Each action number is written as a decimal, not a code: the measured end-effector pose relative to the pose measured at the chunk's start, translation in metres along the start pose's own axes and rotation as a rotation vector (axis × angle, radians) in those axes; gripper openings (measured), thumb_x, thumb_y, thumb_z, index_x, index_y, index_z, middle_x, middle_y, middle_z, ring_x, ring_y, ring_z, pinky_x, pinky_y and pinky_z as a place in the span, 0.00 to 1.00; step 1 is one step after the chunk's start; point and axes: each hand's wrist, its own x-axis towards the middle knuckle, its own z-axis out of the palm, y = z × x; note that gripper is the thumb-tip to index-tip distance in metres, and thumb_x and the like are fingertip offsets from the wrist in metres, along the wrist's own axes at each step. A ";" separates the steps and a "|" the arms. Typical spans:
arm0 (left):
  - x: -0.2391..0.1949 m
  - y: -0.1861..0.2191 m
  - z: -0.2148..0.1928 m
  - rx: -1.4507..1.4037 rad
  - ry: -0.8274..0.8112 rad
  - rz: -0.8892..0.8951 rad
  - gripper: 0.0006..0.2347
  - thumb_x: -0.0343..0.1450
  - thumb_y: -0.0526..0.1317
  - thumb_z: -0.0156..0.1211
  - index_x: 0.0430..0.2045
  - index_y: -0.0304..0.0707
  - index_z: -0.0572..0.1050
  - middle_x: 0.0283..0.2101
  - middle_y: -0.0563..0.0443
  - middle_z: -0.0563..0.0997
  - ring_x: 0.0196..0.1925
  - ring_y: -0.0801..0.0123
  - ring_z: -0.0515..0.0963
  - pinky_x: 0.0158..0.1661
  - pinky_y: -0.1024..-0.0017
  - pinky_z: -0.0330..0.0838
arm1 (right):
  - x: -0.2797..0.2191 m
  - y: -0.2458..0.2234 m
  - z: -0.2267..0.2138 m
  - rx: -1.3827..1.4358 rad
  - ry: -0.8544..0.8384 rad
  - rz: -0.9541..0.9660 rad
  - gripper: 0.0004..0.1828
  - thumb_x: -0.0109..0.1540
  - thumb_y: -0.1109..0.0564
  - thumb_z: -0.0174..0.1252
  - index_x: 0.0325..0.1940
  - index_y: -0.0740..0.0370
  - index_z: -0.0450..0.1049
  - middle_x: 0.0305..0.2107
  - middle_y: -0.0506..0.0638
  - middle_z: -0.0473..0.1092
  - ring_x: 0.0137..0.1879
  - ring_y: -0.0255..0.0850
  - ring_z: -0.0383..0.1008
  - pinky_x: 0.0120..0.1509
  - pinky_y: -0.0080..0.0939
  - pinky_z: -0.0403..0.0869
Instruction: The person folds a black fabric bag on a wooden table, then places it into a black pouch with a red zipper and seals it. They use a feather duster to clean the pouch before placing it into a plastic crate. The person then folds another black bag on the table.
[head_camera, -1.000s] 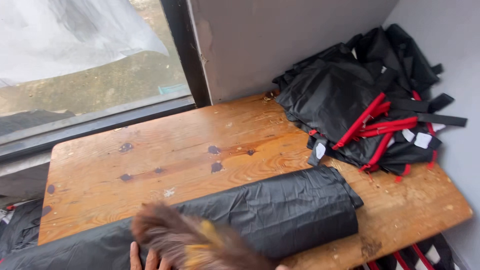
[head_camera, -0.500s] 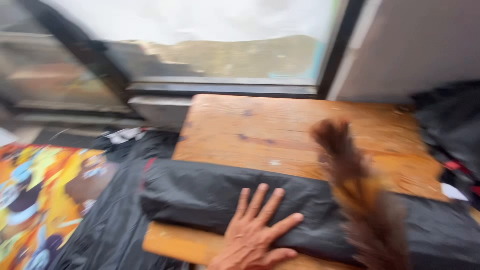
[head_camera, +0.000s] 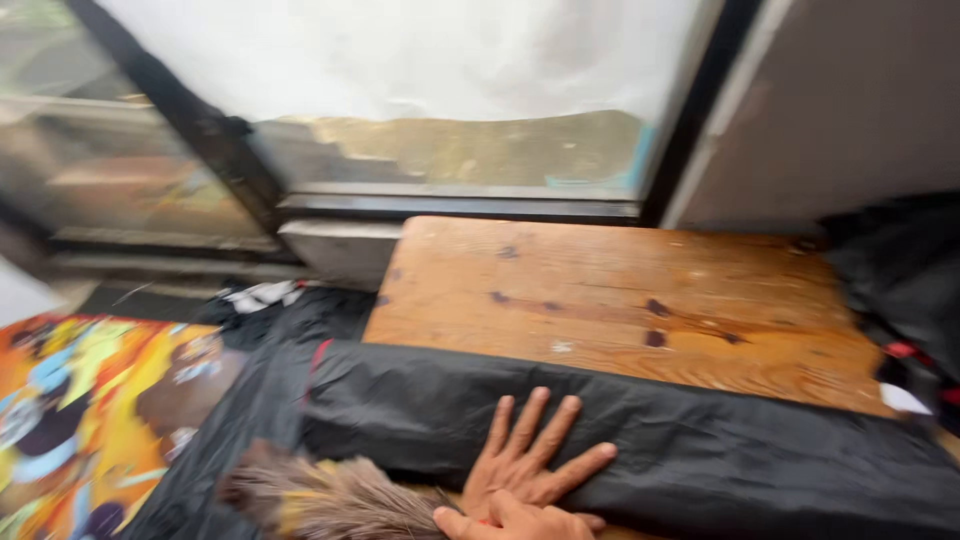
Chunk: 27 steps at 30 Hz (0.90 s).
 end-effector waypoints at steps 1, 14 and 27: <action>0.000 0.000 0.005 -0.095 0.041 -0.003 0.23 0.72 0.56 0.38 0.65 0.73 0.53 0.70 0.48 0.55 0.71 0.46 0.53 0.64 0.47 0.48 | -0.017 -0.003 -0.044 0.027 -0.015 0.031 0.27 0.64 0.33 0.34 0.68 0.28 0.57 0.57 0.45 0.62 0.67 0.39 0.56 0.65 0.41 0.51; 0.005 0.004 0.016 -0.128 0.176 -0.021 0.31 0.63 0.74 0.38 0.61 0.73 0.59 0.69 0.48 0.55 0.70 0.48 0.54 0.62 0.47 0.47 | -0.221 0.208 -0.127 -0.437 1.326 0.919 0.15 0.59 0.38 0.54 0.50 0.29 0.76 0.34 0.41 0.72 0.41 0.48 0.76 0.41 0.52 0.73; 0.011 -0.006 0.009 -0.153 0.087 0.064 0.38 0.58 0.78 0.40 0.62 0.69 0.57 0.70 0.46 0.53 0.72 0.52 0.50 0.64 0.45 0.45 | -0.216 0.185 -0.008 0.027 2.062 0.675 0.22 0.70 0.57 0.57 0.63 0.75 0.68 0.43 0.69 0.69 0.49 0.54 0.69 0.49 0.48 0.68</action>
